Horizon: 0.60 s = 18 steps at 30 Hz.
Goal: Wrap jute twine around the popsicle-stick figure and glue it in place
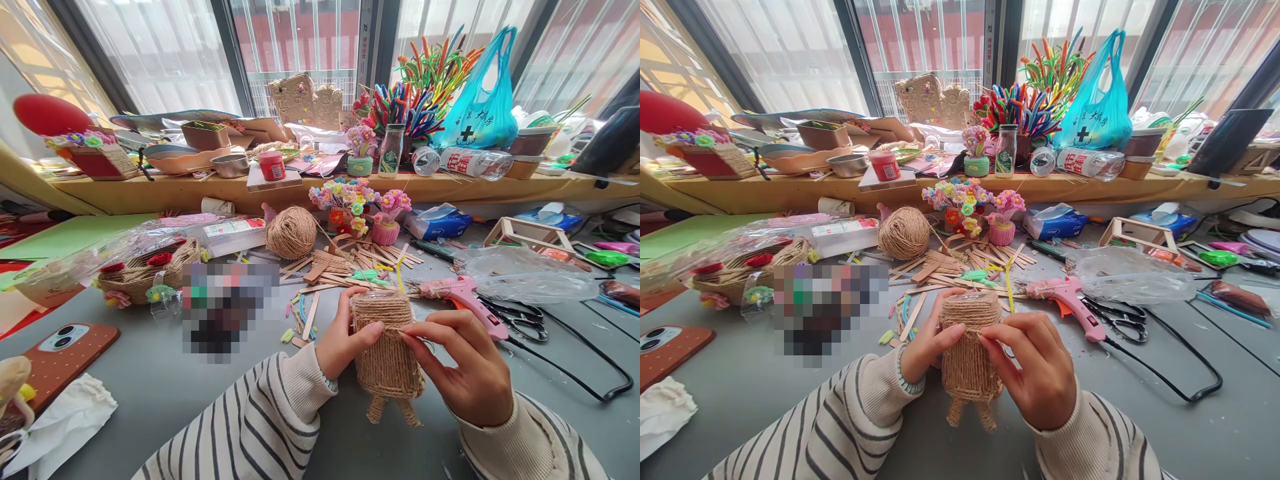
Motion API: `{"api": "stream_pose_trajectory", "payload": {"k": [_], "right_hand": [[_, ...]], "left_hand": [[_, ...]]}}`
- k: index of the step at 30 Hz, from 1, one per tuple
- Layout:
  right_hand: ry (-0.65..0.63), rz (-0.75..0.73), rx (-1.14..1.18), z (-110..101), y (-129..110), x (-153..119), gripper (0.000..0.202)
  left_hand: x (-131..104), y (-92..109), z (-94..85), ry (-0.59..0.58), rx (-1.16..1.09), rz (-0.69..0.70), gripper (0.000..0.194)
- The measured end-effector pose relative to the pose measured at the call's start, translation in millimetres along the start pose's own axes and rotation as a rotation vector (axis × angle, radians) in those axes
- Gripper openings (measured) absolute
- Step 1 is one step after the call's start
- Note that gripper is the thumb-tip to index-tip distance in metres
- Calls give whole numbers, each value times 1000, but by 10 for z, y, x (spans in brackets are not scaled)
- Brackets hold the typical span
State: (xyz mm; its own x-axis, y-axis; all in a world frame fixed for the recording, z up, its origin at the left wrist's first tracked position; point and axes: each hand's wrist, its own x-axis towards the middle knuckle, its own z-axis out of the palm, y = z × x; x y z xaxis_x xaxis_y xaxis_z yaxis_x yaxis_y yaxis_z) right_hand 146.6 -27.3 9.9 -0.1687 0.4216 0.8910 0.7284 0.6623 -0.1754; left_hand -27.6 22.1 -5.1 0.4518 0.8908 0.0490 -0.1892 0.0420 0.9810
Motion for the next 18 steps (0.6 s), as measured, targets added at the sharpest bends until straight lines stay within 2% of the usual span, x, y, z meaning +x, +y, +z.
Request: {"api": "stream_pose_trajectory", "payload": {"k": [9,18], "right_hand": [[5,26,10,20,1,-29,15],[-57,-46,5,-1,20,-53,20]], "left_hand": [[17,-40,-12,1,17,21,67],[4,10,2,6,24,-10,66]]}}
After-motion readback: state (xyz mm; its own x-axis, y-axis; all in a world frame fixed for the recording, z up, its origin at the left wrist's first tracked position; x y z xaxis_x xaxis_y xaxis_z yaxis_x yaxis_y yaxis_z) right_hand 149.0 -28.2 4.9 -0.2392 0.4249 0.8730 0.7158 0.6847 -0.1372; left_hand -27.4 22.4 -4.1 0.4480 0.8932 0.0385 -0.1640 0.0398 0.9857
